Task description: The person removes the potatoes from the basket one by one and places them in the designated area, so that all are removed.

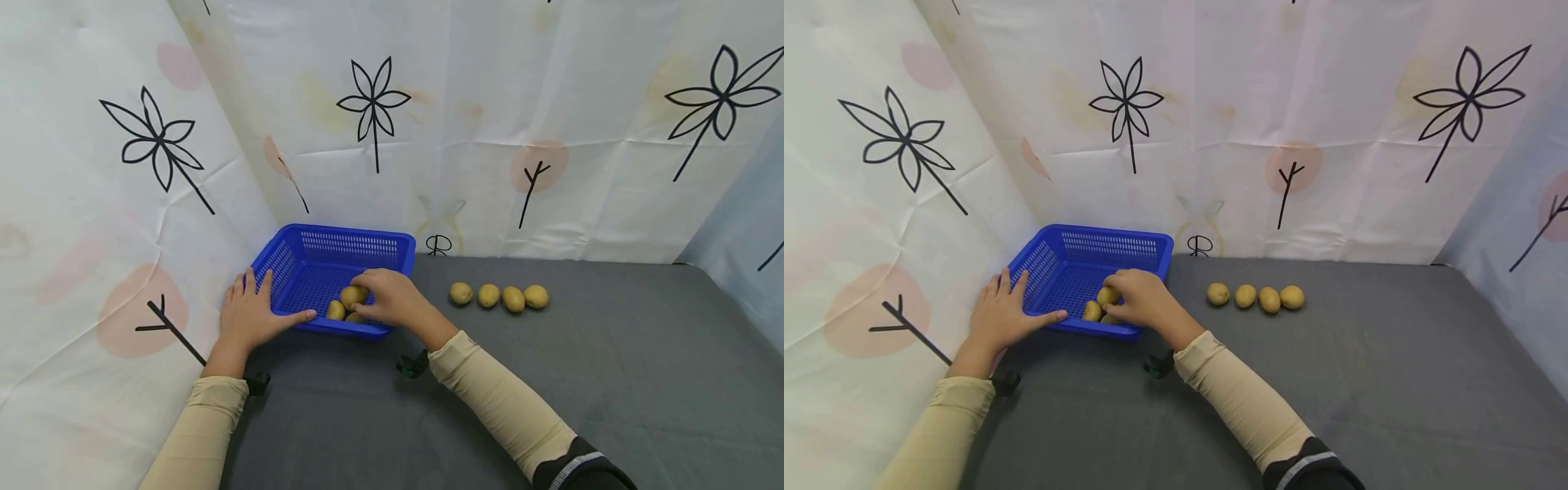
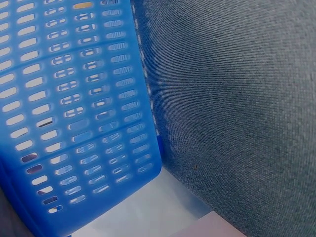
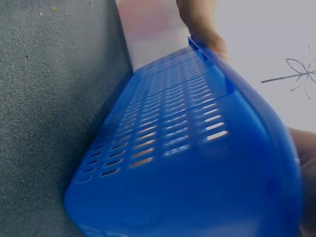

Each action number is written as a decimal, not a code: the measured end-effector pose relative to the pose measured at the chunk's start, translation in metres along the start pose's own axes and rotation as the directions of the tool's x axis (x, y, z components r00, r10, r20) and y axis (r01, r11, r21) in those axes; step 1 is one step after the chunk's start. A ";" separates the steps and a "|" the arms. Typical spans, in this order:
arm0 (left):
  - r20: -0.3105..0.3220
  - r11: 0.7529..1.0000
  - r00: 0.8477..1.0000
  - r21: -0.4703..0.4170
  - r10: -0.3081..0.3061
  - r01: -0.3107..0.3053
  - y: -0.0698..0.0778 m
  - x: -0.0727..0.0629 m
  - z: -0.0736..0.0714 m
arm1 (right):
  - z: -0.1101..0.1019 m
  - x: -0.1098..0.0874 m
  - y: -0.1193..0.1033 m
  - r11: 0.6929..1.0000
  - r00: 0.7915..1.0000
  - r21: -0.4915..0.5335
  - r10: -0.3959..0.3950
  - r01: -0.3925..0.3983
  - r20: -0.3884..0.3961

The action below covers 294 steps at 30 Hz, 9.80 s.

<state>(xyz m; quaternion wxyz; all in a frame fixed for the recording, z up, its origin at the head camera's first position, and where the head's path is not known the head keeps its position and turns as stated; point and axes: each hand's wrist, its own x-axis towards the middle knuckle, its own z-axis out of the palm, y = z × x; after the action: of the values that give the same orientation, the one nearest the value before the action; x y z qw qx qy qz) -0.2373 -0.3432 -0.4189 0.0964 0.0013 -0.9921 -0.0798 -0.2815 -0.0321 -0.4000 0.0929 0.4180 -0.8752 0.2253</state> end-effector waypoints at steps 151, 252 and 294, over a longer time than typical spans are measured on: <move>0.025 1.000 1.000 -0.015 -0.004 0.004 -0.003 -0.001 0.003 | -0.117 -0.253 0.160 0.840 0.854 0.166 0.492 -0.517 0.169; 0.024 1.000 1.000 -0.011 -0.008 0.008 -0.003 0.000 0.003 | -0.064 -0.087 0.068 0.949 0.989 0.293 0.138 -0.118 -0.050; 0.025 1.000 1.000 -0.001 -0.012 0.012 -0.002 0.001 0.003 | 0.009 0.027 0.010 0.998 0.895 0.034 0.038 -0.059 0.444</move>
<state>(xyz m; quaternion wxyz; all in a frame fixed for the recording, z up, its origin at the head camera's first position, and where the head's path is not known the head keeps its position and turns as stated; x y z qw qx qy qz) -0.2388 -0.3448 -0.4215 0.0833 0.0062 -0.9932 -0.0809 -0.3061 -0.0499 -0.4016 -0.1241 0.4385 -0.8779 0.1468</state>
